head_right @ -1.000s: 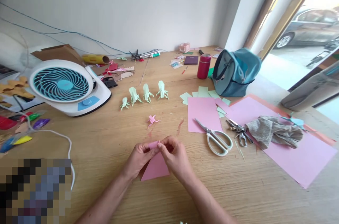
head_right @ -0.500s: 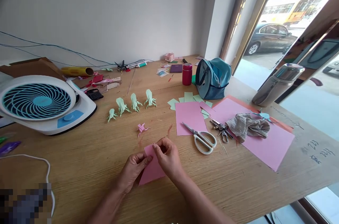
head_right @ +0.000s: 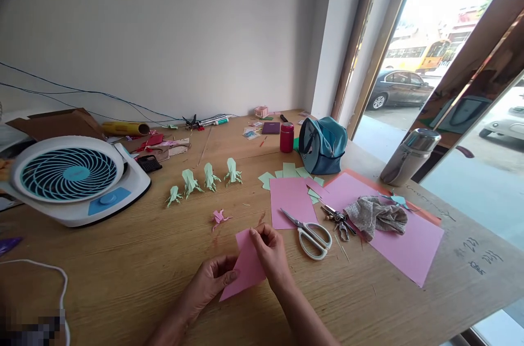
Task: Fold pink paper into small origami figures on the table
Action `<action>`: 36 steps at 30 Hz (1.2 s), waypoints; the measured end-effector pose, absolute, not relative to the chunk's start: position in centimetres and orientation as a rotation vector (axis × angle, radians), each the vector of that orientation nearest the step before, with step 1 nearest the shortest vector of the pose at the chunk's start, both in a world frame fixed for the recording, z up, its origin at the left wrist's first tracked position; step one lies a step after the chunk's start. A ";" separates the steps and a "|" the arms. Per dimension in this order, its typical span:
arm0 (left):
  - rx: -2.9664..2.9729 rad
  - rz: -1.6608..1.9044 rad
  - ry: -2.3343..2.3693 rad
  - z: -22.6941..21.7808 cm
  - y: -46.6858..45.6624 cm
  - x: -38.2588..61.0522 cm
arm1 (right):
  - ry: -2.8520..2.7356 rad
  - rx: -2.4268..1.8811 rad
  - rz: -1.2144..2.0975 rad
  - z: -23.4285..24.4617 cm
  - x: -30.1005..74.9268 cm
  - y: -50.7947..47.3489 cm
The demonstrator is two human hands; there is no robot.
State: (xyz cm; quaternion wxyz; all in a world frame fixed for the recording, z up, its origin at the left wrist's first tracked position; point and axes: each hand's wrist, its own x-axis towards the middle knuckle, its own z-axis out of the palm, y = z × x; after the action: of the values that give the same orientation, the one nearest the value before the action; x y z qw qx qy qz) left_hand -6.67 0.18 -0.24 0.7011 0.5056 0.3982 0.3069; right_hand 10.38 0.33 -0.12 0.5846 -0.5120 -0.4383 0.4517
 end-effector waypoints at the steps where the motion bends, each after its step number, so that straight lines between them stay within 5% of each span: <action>1: 1.107 0.710 0.860 0.0 0.1 -6.6 | -1.043 -1.184 1.057 -0.2 10.2 0.3; 15: 0.997 0.828 0.946 -1.5 0.3 -6.7 | -1.295 -1.169 0.941 -1.6 8.9 0.1; 36: 0.663 1.024 0.811 -1.2 0.9 -7.3 | -1.581 -1.891 0.007 -4.4 23.5 -2.7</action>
State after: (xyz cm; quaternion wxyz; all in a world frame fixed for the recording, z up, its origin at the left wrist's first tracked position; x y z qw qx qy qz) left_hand -7.33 0.93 -1.22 0.7435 0.3026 0.3702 0.4675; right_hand 23.53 -2.74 -4.36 0.3321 -0.7236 -0.6050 0.0026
